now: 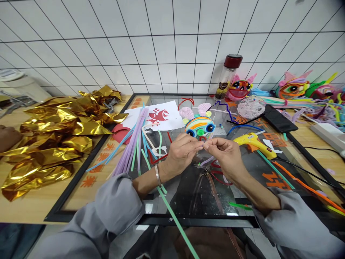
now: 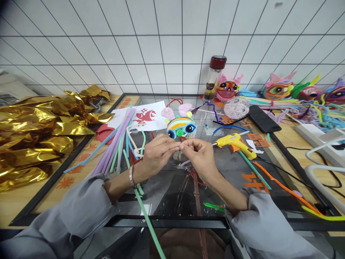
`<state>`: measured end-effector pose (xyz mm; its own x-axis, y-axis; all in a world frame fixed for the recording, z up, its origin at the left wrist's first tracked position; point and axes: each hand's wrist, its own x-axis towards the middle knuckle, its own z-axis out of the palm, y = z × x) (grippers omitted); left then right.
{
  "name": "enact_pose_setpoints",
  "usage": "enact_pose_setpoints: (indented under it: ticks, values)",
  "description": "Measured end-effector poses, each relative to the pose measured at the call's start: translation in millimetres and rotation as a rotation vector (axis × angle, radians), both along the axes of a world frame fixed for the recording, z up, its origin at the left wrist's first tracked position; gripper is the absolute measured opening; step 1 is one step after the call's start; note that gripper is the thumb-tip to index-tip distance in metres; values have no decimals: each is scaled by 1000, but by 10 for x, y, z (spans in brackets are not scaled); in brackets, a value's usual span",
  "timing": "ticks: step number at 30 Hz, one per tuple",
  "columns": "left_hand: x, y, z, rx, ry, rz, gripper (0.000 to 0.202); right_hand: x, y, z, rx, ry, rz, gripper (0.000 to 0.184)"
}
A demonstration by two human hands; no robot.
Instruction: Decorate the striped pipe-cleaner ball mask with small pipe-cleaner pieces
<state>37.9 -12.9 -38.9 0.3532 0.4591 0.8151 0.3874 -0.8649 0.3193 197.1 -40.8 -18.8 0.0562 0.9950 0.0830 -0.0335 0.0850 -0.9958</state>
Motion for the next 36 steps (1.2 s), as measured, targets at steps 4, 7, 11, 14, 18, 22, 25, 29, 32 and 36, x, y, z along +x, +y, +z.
enact_pose_setpoints:
  ticks: [4,7,11,14,18,22,25,29,32,36]
  values:
    - [6,2,-6,1,3,7,12,-4,-1,-2,1,-4,-5,24]
    - [19,-4,0,3,-2,12,9,4,-1,11,4,-8,-9,26]
    - [26,-25,5,-74,-35,28,20,42,19,52,9,-20,-6,24]
    - [15,-53,19,-183,-78,33,26,93,48,81,5,-36,-2,25]
    - [15,-99,86,-474,-169,22,13,158,66,99,-3,-70,84,27]
    - [41,-132,164,-721,-221,-70,17,179,53,98,18,-155,149,27]
    - [58,-150,187,-818,-249,-121,17,171,44,90,44,-183,148,27]
    - [64,-177,198,-902,-238,-151,20,159,40,89,60,-201,143,26]
    - [66,-194,216,-926,-231,-161,22,155,38,98,71,-232,136,25]
    - [80,-184,204,-949,-281,-158,23,140,25,92,106,-253,105,23]
